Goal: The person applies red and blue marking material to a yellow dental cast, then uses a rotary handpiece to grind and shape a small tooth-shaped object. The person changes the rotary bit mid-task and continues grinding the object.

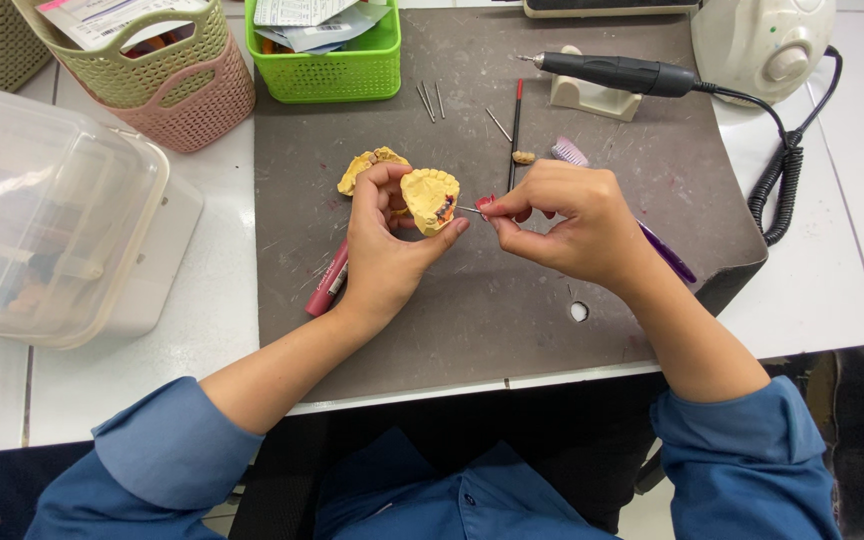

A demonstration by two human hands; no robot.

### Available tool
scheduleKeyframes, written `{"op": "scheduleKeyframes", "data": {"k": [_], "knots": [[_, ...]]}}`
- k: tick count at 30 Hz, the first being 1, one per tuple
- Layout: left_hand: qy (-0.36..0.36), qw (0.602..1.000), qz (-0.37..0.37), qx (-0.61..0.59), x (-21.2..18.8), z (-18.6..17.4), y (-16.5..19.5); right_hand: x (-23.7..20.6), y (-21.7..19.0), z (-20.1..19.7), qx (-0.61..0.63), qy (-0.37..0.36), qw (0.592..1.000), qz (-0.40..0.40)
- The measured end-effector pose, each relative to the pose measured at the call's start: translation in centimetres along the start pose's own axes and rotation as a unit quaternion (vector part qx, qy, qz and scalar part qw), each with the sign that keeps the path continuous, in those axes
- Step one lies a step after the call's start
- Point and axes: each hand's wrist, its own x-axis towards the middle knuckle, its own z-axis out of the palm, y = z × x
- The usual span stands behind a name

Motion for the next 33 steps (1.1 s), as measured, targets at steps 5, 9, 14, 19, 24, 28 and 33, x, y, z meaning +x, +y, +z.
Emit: {"op": "scheduleKeyframes", "data": {"k": [5, 9, 14, 19, 24, 28, 33], "knots": [[-0.002, 1.000, -0.001, -0.010, -0.1, 0.6, 0.0, -0.3, 0.1, -0.4, 0.002, 0.004, 1.000, -0.007], [-0.004, 1.000, 0.001, -0.007, -0.4, 1.0, 0.0, -0.6, 0.0, -0.6, 0.005, 0.003, 1.000, -0.012], [-0.001, 1.000, -0.003, 0.008, -0.2, 1.2, -0.3, -0.4, 0.3, -0.7, 0.008, 0.006, 1.000, -0.029], [-0.002, 1.000, -0.001, 0.020, -0.2, 1.1, 0.0, -0.5, 0.6, -0.5, -0.004, 0.039, 0.999, -0.014], [0.005, 0.991, 0.074, 0.109, -0.5, 0.8, 1.9, -0.4, 2.0, -0.7, 0.025, 0.116, 0.990, 0.076], [-0.067, 0.798, 0.444, 0.401, -0.7, -1.1, 3.8, -0.2, 3.3, -0.8, 0.023, 0.115, 0.980, 0.159], [-0.049, 0.556, 0.521, 0.647, -0.1, -2.1, 4.9, 0.4, 3.9, 0.2, -0.041, 0.048, 0.989, 0.132]]}}
